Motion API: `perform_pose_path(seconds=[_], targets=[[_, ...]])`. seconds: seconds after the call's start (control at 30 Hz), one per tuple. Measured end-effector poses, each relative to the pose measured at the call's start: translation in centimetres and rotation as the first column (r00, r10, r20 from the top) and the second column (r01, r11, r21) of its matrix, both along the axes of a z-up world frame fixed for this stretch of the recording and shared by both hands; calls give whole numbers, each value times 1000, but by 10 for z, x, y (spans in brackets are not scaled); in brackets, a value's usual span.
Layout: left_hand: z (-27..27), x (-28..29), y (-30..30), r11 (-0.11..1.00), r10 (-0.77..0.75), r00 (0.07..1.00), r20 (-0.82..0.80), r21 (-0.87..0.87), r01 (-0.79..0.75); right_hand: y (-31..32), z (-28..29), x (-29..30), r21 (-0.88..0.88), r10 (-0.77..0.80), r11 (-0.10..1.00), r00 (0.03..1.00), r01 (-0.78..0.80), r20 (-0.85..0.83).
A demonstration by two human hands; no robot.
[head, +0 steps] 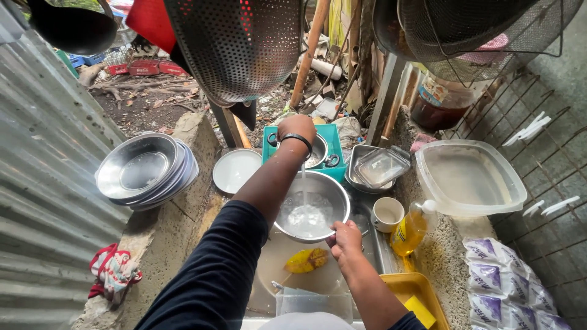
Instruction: Washing and rinsing various kitchenware including plates, bowls, and plastic containers in a sink.
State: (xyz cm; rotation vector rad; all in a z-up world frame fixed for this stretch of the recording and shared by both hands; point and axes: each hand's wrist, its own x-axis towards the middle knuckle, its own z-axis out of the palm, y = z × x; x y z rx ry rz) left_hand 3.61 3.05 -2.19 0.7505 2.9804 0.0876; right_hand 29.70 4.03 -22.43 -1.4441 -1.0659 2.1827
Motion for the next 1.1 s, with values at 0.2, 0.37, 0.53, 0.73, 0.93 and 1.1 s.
perform_pose_path(seconds=[0.2, 0.37, 0.53, 0.73, 0.93, 1.1], targets=[[8, 5, -7, 1000, 3, 1000, 9, 24, -3, -1, 6, 0, 31, 21, 999, 1000, -21, -13], [7, 4, -6, 999, -9, 1000, 8, 36, 9, 2, -7, -2, 35, 20, 999, 999, -19, -26], [12, 10, -8, 997, -22, 1000, 13, 81, 20, 0, -6, 1, 29, 18, 999, 1000, -17, -18], [61, 49, -19, 991, 53, 996, 77, -128, -43, -19, 56, 13, -56, 34, 998, 999, -32, 37], [56, 45, -18, 995, 62, 995, 84, -83, -55, -18, 54, 13, -57, 34, 998, 999, -33, 21], [53, 44, -18, 995, 62, 996, 66, -78, -57, -15, 51, 11, -41, 52, 998, 999, -52, 1]])
